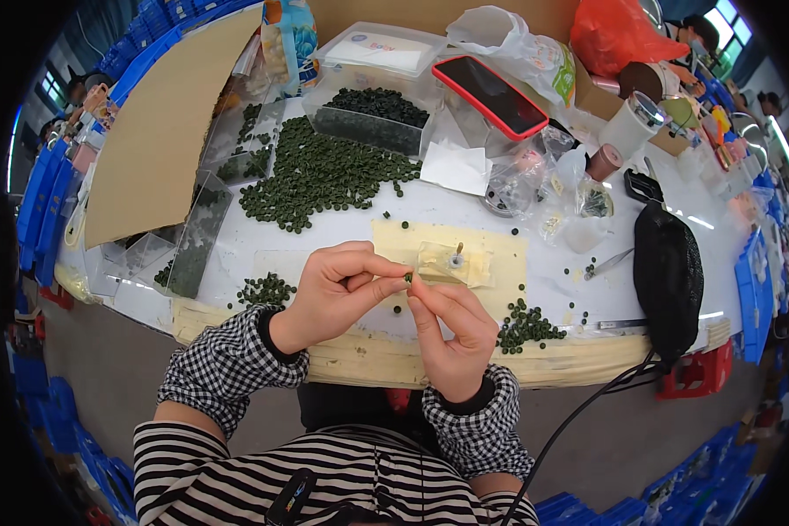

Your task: Assembling small green plastic components into a fixture on a workbench.

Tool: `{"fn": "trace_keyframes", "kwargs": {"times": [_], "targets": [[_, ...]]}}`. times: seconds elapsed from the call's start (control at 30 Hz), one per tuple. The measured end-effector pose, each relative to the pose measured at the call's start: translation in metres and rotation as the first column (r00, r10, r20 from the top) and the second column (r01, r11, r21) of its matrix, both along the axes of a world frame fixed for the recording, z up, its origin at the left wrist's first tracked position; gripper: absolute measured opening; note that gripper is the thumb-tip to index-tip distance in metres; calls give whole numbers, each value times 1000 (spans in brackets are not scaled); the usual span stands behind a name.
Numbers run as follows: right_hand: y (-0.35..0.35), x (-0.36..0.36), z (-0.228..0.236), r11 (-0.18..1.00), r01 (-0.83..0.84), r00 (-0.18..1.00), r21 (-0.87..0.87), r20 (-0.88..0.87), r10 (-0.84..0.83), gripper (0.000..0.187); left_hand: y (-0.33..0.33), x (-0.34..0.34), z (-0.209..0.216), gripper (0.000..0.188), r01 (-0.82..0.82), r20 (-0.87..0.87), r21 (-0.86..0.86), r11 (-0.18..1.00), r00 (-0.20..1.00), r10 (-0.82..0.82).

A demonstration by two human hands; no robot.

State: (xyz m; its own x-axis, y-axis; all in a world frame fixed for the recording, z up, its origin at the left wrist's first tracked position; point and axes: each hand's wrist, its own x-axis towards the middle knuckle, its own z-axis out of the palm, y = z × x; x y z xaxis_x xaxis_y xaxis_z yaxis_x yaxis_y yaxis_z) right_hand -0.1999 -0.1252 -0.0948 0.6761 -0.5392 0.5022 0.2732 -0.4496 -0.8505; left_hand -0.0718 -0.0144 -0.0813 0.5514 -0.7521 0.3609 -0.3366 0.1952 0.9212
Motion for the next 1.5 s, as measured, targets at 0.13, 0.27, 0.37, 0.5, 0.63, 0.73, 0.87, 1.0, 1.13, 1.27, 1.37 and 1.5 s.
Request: {"fn": "trace_keyframes", "kwargs": {"times": [0.13,0.27,0.37,0.5,0.63,0.73,0.87,1.0,1.13,1.27,1.37,1.5], "targets": [[0,0,0,1000,8,1000,-6,-7,-8,27,0,0,0,15,0,-11,7,1000,1000,0],[0,1,0,1000,10,1000,-1,-1,-10,27,0,0,-1,15,-2,-24,20,1000,1000,2],[0,1,0,1000,11,1000,-2,6,-11,27,0,-1,1,16,3,-35,33,999,999,-2],[1,0,-1,1000,14,1000,-7,2,-14,27,0,0,-1,16,7,-28,31,1000,1000,-6],[0,1,-1,1000,13,1000,-13,-5,-13,26,0,0,-1,17,1,-30,34,999,1000,0],[0,0,-2,1000,8,1000,-10,3,-8,27,0,0,-1,18,-4,-20,37,999,1000,4],[2,0,1,1000,19,1000,-9,-2,-19,28,0,0,-2,20,-8,-11,19,1000,1000,8],[3,0,1,1000,12,1000,-18,-12,-12,28,0,1,-2,21,-13,-3,7,1000,1000,13],[2,-1,2,1000,7,1000,-23,-10,-7,29,0,0,-1,22,-15,3,10,1000,1000,15],[3,-1,2,1000,8,1000,-16,-27,-8,28,-1,0,-2,22,-9,-6,6,1000,1000,9],[4,-3,4,1000,-3,999,6,-53,3,25,0,0,-1,22,-2,-22,21,1000,1000,2],[2,-1,2,1000,5,1000,-19,-15,-6,27,1,0,2,22,2,-20,57,998,1000,-1]]}}
